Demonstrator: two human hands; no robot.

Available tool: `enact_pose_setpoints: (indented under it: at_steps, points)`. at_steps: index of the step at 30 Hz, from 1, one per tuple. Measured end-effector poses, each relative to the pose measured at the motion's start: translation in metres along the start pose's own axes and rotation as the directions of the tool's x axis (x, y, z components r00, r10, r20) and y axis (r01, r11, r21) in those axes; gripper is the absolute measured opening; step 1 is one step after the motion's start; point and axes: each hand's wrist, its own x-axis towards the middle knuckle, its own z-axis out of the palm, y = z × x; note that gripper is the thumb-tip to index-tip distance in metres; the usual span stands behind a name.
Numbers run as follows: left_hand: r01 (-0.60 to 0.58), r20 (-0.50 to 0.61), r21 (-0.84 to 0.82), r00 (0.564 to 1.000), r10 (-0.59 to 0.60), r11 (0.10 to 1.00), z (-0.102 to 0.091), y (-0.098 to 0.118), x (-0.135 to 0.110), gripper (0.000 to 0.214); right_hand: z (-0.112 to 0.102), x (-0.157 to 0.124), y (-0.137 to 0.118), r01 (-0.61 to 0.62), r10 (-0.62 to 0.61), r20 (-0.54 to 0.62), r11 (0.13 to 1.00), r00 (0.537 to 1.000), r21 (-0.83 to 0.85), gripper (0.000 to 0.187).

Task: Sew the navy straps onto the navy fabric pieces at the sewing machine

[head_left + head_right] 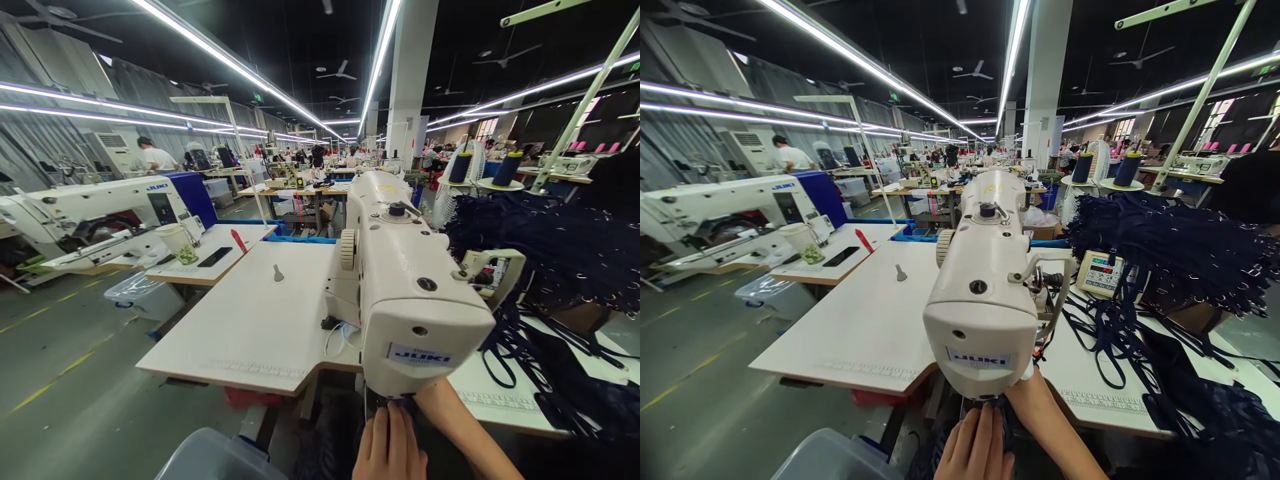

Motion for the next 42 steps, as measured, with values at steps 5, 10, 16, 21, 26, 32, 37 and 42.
enact_pose_setpoints:
  at_steps: [5, 10, 16, 21, 26, 32, 37, 42]
  points:
    - [0.004, -0.020, 0.017, 1.000, -0.004, 1.000, 0.000, 0.002, 0.004, 0.048, 0.000, 0.000, 0.000, 0.018, -0.018, -0.011, 1.000, 1.000, -0.022, 0.031]
    - [-0.083, 0.148, 0.052, 0.986, 0.074, 0.995, -0.013, -0.006, 0.014, 0.043, 0.002, 0.001, 0.005, 0.038, -0.039, -0.034, 0.998, 0.999, -0.041, 0.028]
    - [-0.169, 0.185, 0.102, 0.971, 0.148, 0.980, -0.020, -0.012, 0.020, 0.043, 0.004, 0.001, 0.009, 0.081, -0.084, -0.035, 0.995, 0.996, -0.064, 0.021]
    - [-0.089, 0.091, 0.128, 0.993, 0.077, 0.988, -0.013, -0.007, 0.017, 0.051, 0.006, 0.004, 0.013, 0.111, -0.115, -0.048, 0.990, 0.992, -0.082, 0.024]
    - [-0.139, 0.086, 0.143, 0.988, 0.127, 0.980, -0.013, -0.010, 0.017, 0.053, 0.008, 0.008, 0.019, 0.134, -0.139, -0.053, 0.987, 0.989, -0.085, 0.030]
    - [-0.162, 0.019, 0.128, 0.987, 0.161, 0.978, -0.012, -0.017, 0.018, 0.053, 0.012, 0.011, 0.030, 0.123, -0.129, -0.058, 0.989, 0.990, -0.084, 0.034]
    - [-0.054, -0.023, 0.067, 0.998, 0.055, 0.996, -0.009, -0.011, 0.015, 0.057, 0.014, 0.013, 0.032, 0.128, -0.131, -0.033, 0.990, 0.991, -0.065, 0.032]
    - [-0.139, 0.148, 0.017, 0.980, 0.135, 0.990, -0.021, -0.017, 0.019, 0.057, 0.011, 0.009, 0.024, 0.126, -0.127, -0.029, 0.991, 0.991, -0.040, 0.029]
